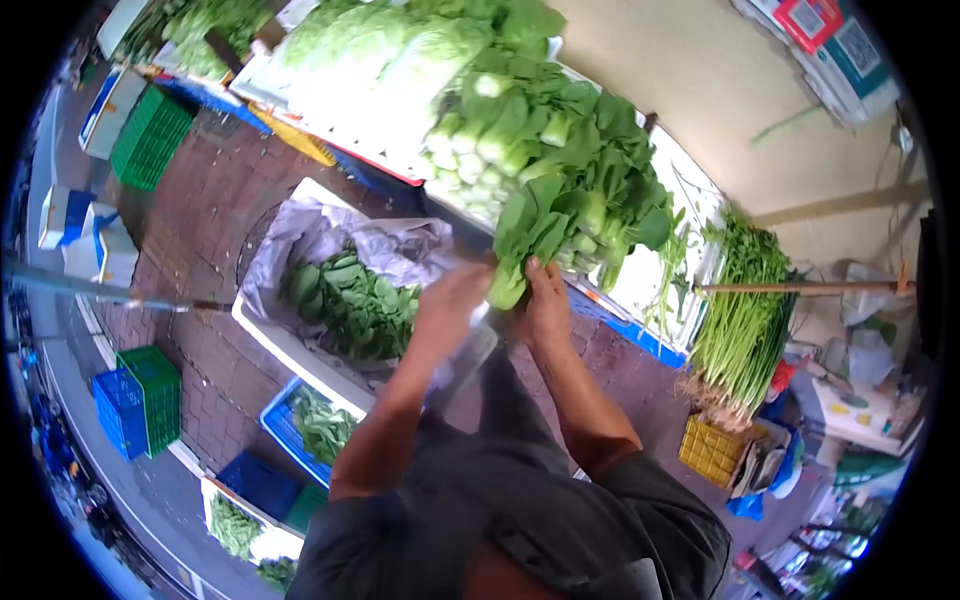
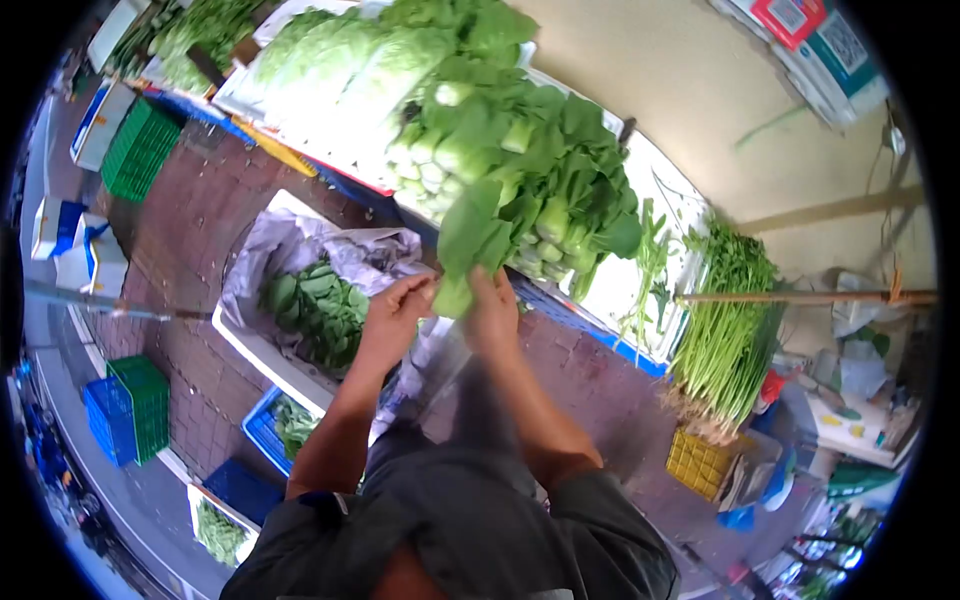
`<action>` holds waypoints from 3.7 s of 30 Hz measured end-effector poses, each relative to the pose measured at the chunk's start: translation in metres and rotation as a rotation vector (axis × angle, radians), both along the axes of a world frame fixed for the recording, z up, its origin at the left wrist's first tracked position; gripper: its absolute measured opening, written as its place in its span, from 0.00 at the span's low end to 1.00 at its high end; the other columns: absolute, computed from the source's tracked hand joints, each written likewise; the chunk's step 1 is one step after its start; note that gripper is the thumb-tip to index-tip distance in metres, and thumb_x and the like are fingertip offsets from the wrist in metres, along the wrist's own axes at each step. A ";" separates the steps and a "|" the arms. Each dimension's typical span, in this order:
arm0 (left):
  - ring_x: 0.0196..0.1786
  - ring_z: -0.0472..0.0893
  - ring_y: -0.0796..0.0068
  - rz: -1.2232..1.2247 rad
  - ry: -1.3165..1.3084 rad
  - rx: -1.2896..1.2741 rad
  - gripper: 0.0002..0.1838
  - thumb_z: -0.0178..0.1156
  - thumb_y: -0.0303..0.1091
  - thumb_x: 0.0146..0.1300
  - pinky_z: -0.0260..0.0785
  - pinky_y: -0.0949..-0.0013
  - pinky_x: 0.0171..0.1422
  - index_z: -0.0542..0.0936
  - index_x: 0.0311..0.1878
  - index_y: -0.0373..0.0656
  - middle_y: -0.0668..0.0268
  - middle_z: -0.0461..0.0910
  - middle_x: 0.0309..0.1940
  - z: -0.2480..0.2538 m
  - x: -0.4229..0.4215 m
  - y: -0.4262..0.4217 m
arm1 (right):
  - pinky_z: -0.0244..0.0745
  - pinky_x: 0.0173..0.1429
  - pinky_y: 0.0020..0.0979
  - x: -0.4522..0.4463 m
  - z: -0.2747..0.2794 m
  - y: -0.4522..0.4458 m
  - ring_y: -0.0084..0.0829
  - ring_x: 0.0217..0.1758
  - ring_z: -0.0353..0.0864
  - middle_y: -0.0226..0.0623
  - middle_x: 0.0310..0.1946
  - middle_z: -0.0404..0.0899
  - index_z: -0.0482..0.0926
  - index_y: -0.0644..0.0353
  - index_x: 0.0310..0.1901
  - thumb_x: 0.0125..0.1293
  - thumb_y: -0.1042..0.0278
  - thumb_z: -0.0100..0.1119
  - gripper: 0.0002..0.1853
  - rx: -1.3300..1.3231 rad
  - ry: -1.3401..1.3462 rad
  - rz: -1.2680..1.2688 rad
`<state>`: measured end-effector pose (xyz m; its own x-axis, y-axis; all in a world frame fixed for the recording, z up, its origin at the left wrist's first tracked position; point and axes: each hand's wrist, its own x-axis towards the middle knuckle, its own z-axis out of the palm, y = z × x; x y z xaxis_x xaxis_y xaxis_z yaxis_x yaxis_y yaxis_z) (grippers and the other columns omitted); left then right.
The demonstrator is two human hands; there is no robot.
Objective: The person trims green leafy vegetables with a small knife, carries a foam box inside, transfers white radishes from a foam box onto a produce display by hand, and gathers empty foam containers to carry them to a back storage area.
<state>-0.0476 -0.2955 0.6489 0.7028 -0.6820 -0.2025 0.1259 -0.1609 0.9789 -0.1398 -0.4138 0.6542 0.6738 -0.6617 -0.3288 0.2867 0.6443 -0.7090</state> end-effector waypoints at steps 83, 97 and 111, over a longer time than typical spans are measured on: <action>0.37 0.82 0.74 1.137 1.058 0.674 0.19 0.60 0.43 0.70 0.67 0.74 0.31 0.81 0.55 0.38 0.64 0.83 0.40 -0.441 -0.205 0.782 | 0.75 0.64 0.45 0.401 -0.524 0.420 0.55 0.60 0.78 0.59 0.59 0.77 0.71 0.64 0.65 0.68 0.72 0.54 0.23 -1.758 0.494 1.225; 0.37 0.81 0.76 1.223 1.225 0.581 0.21 0.59 0.47 0.71 0.65 0.75 0.31 0.78 0.58 0.42 0.67 0.82 0.41 -0.523 -0.223 0.824 | 0.70 0.71 0.40 0.445 -0.579 0.436 0.46 0.69 0.71 0.45 0.63 0.73 0.72 0.60 0.58 0.65 0.71 0.53 0.19 -2.342 0.797 1.676; 0.38 0.82 0.75 1.203 1.271 0.597 0.23 0.59 0.49 0.70 0.67 0.72 0.35 0.78 0.59 0.43 0.66 0.83 0.41 -0.547 -0.243 0.811 | 0.72 0.69 0.43 0.470 -0.578 0.451 0.49 0.66 0.74 0.49 0.62 0.75 0.78 0.65 0.55 0.57 0.59 0.68 0.26 -2.336 0.704 1.949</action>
